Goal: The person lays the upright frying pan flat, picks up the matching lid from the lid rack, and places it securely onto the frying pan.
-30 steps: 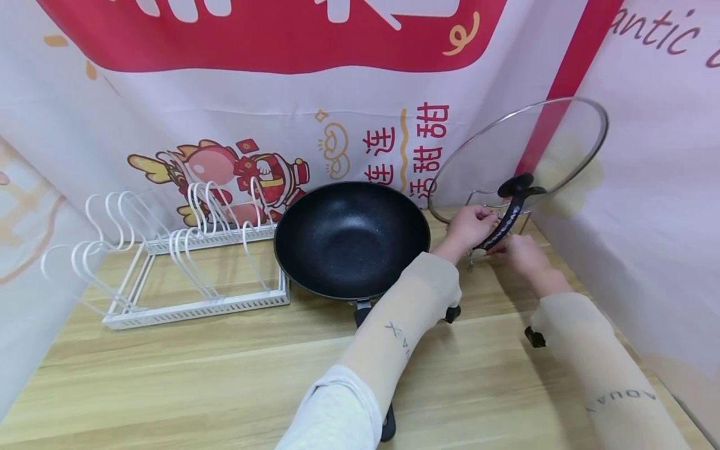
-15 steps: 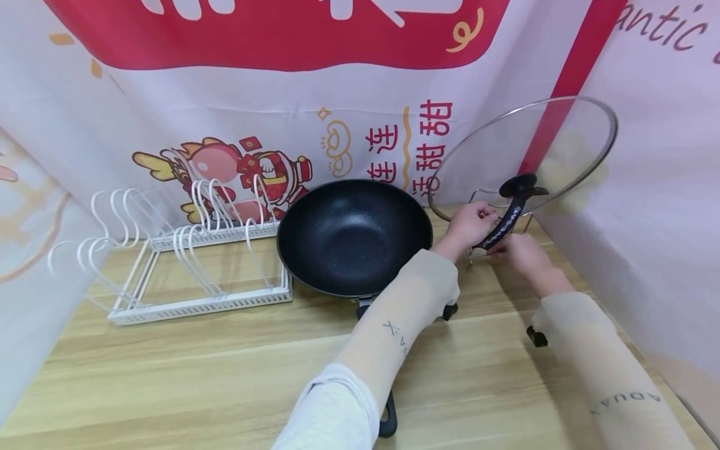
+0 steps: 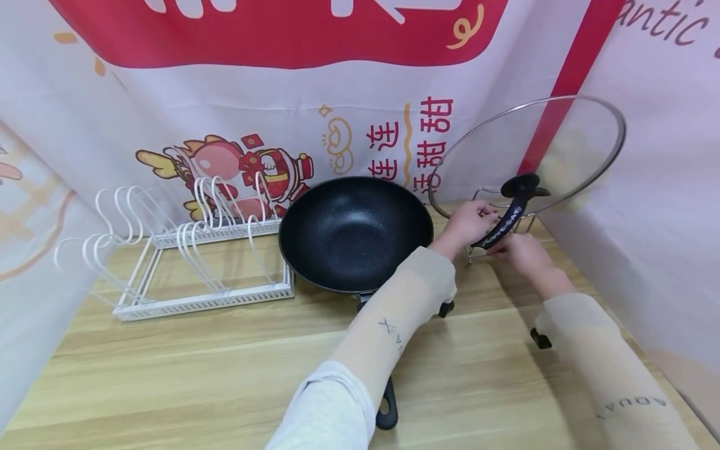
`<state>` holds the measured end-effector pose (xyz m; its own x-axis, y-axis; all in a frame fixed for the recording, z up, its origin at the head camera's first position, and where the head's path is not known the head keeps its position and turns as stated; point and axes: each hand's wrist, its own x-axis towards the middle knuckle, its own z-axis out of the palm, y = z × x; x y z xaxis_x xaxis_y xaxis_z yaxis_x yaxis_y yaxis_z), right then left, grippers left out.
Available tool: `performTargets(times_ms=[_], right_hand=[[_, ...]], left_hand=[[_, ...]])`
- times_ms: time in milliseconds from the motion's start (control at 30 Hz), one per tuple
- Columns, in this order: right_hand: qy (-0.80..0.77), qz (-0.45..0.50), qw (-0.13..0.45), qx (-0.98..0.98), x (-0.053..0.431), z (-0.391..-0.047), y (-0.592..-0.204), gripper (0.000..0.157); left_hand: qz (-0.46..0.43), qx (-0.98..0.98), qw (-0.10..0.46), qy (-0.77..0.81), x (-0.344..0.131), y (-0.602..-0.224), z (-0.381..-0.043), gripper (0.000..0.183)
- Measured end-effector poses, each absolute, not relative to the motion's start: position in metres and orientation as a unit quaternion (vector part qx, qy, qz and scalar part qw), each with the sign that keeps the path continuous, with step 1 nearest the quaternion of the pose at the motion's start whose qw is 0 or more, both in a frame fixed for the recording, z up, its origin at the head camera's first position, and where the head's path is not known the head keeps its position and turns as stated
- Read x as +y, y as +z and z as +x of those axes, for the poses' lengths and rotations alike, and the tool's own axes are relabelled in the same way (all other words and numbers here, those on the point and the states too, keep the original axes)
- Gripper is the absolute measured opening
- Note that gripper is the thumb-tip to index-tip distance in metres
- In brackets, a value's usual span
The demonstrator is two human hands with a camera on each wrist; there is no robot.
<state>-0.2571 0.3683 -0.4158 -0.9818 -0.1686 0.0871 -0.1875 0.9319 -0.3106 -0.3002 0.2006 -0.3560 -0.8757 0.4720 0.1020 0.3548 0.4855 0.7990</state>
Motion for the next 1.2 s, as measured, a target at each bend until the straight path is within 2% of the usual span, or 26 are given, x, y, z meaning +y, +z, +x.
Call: performTargets(times_ms=[300,633,1200], right_hand=[[0.149,0.107,0.046,-0.982,0.366,-0.254,-0.415,0.007],[0.169,0.105,0.035,-0.979,0.36,-0.247,-0.411,0.007],[0.156,0.117,0.055,-0.979,0.359,-0.24,-0.415,0.006]], left_hand=[[0.244,0.853,0.087,0.453,0.198,-0.354,-0.298,0.017],[0.238,0.882,0.071,0.399,0.199,-0.353,-0.292,0.016],[0.24,0.908,0.05,0.339,0.197,-0.348,-0.284,0.015]])
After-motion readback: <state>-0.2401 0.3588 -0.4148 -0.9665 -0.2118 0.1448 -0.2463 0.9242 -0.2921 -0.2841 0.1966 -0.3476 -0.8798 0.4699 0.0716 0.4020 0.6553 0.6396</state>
